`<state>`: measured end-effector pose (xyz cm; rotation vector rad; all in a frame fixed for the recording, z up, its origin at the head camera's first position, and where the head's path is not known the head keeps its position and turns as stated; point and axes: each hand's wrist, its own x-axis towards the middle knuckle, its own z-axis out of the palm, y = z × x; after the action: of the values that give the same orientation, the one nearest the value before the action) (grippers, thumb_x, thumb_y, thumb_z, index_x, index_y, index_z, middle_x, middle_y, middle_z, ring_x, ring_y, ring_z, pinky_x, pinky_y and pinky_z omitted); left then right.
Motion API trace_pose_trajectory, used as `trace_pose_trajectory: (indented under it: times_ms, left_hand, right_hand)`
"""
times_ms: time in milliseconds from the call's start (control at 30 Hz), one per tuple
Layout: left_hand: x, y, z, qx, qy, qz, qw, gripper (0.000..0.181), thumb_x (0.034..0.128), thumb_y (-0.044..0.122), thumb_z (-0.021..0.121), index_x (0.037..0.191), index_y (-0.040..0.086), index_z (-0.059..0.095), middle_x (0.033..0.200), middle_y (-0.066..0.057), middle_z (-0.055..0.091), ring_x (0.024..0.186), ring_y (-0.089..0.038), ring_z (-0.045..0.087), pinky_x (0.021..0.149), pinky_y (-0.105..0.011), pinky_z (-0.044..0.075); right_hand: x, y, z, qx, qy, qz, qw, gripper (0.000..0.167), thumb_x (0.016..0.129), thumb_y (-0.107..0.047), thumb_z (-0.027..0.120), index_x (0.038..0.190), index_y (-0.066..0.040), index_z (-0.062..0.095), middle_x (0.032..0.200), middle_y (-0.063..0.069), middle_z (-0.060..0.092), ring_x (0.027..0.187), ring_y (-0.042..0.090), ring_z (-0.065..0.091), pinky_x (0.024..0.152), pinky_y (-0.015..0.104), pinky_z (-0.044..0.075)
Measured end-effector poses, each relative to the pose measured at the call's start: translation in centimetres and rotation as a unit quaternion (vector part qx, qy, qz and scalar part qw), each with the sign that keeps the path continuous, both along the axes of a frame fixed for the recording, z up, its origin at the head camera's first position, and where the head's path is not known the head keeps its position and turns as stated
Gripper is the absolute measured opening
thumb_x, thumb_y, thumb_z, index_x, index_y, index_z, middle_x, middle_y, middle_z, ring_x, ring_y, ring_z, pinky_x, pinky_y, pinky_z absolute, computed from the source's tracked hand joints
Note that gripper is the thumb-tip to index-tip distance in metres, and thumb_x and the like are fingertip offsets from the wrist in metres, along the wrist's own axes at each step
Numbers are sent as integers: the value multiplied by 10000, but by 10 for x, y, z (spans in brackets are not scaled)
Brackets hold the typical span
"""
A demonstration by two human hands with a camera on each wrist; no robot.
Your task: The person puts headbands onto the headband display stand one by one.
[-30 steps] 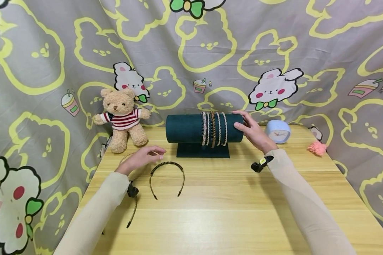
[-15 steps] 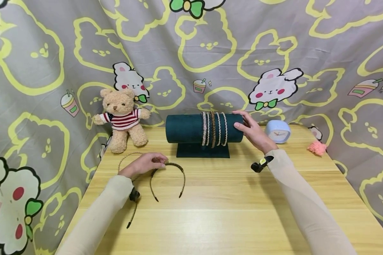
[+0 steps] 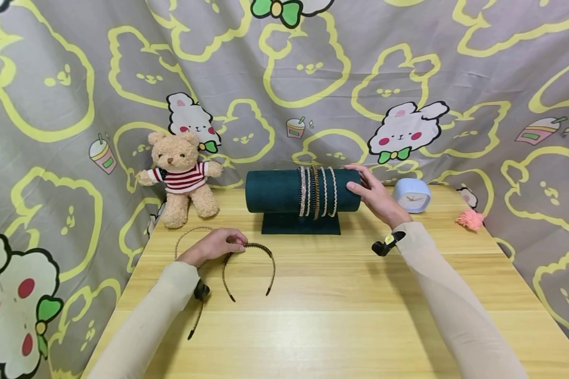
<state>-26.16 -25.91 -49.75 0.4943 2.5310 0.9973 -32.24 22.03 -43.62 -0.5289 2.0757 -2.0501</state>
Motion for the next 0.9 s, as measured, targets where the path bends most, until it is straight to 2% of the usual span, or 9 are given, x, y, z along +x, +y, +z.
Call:
trace_pose_trajectory:
  times_ms: [167, 233, 333, 400, 633, 733, 833, 900]
  left_hand:
    - [3, -3, 7, -5, -333, -50, 9994, 258, 1079, 226, 708, 1286, 91, 780, 1326, -112, 736, 1234, -251, 644, 1074, -456, 516]
    - [3, -5, 10, 9, -477, -122, 9988, 266, 1087, 225, 694, 1299, 83, 772, 1331, -118, 727, 1152, -240, 656, 1017, -442, 542]
    - [2, -8, 13, 100, -695, -276, 9972, 273, 1098, 203, 670, 1310, 49, 744, 1258, -129, 730, 961, -191, 641, 870, -373, 563]
    - [2, -10, 13, 247, -842, -384, 9954, 281, 1107, 172, 642, 1324, 6, 709, 1225, -158, 727, 888, -185, 619, 798, -343, 557]
    - [3, -24, 20, 559, -1261, -458, 9894, 385, 1106, 201, 634, 1416, -24, 665, 1335, -203, 722, 935, -189, 630, 811, -341, 566]
    - [4, -30, 21, 716, -1599, -492, 9833, 418, 1102, 223, 655, 1441, -22, 657, 1349, -203, 722, 928, -166, 631, 798, -315, 580]
    - [6, -33, 21, 895, -2030, -494, 9738, 448, 1092, 225, 677, 1458, -28, 634, 1351, -192, 725, 981, -147, 659, 801, -290, 600]
    - [6, -35, 21, 985, -2183, -536, 9694, 476, 1088, 225, 684, 1477, -38, 605, 1357, -198, 724, 1032, -154, 679, 818, -295, 612]
  right_hand:
    - [1, -2, 1, 37, -37, -90, 9999, 530, 1127, -255, 621, 1622, -240, 434, 1684, 32, 332, 1436, 242, 450, 1015, 234, 559]
    - [1, -2, 2, 41, -53, -127, 9999, 527, 1127, -251, 621, 1620, -235, 435, 1688, 25, 330, 1442, 249, 446, 1010, 237, 564]
    - [1, -3, 2, 65, -72, -151, 9998, 531, 1129, -250, 617, 1625, -234, 430, 1699, 25, 316, 1456, 255, 433, 1004, 233, 565]
    - [1, -3, 3, 70, -78, -155, 9998, 534, 1129, -250, 617, 1628, -234, 428, 1704, 30, 312, 1460, 259, 430, 1000, 235, 568]
    - [1, -3, 2, 22, -66, -134, 9999, 533, 1127, -251, 620, 1625, -231, 431, 1696, 40, 320, 1445, 246, 448, 1004, 233, 569]
    - [0, -3, 2, 4, -53, -126, 9999, 537, 1129, -249, 617, 1629, -224, 425, 1692, 50, 323, 1438, 244, 453, 1004, 231, 570]
    - [0, -3, 1, 33, -49, -145, 9999, 537, 1129, -252, 617, 1629, -224, 425, 1707, 49, 299, 1464, 248, 428, 1005, 227, 564]
    - [-1, -3, 1, 45, -47, -156, 9999, 536, 1129, -255, 617, 1629, -226, 426, 1709, 46, 294, 1467, 247, 424, 1002, 226, 563]
